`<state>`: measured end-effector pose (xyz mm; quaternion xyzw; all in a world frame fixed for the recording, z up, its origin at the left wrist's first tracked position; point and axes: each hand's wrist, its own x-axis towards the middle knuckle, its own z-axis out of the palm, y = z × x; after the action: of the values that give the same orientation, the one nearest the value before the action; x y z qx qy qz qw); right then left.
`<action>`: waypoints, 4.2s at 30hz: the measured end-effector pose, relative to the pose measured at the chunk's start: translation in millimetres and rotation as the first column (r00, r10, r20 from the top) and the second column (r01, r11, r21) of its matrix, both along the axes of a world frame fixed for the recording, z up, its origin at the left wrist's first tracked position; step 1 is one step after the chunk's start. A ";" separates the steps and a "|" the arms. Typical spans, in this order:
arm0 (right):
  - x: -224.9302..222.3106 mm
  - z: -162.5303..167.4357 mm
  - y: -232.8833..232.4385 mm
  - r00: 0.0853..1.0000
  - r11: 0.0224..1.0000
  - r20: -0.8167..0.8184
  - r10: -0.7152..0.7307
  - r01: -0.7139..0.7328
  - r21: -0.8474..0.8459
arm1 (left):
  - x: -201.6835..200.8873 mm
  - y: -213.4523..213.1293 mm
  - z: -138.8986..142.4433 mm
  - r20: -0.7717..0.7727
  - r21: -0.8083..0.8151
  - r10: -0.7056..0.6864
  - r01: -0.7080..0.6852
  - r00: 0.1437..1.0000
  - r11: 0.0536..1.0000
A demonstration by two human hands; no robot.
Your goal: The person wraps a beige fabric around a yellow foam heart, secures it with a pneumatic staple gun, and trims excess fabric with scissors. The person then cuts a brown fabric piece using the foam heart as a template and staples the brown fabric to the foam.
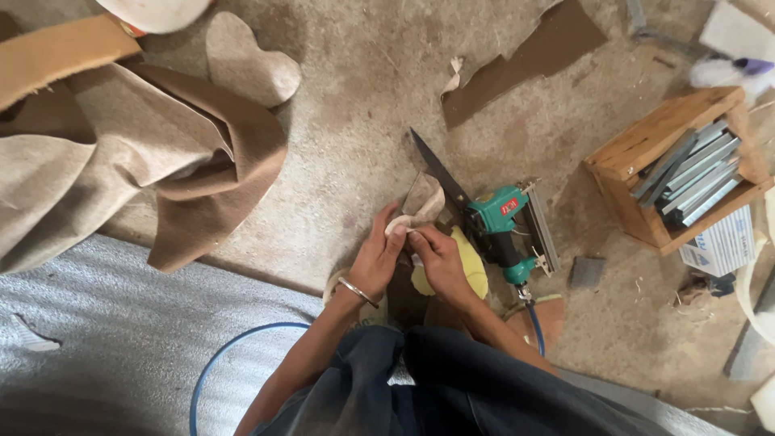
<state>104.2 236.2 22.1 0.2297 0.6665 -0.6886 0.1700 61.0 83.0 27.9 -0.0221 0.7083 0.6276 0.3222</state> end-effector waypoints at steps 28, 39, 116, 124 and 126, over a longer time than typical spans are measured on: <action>5.2 64.6 116.5 0.904 0.524 0.389 0.176 -0.421 0.740 | 26.8 31.6 -7.4 -0.181 -0.510 -0.294 0.166 0.938 0.844; 32.7 130.3 89.3 0.886 0.749 0.096 0.453 -0.436 0.498 | 30.4 33.8 -20.1 -0.262 -0.510 -0.316 0.147 0.912 0.848; -47.9 -4.7 -29.7 0.828 0.825 0.303 -0.473 0.536 -0.178 | 14.7 24.1 33.9 -0.291 -0.002 0.190 -0.199 0.938 0.980; -13.6 35.7 50.2 0.994 0.821 -0.040 -0.106 0.111 0.560 | -19.1 -4.4 38.5 -0.272 -0.339 0.084 -0.177 0.959 0.924; 4.9 39.5 80.1 0.975 0.596 -0.151 -0.161 0.218 0.773 | -18.0 -12.9 46.2 -0.206 -0.354 0.041 -0.114 0.978 0.928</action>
<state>109.0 316.2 61.6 0.3277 0.8769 -0.3489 -0.0435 42.9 70.1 74.1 -0.0481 0.8390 0.4968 0.2166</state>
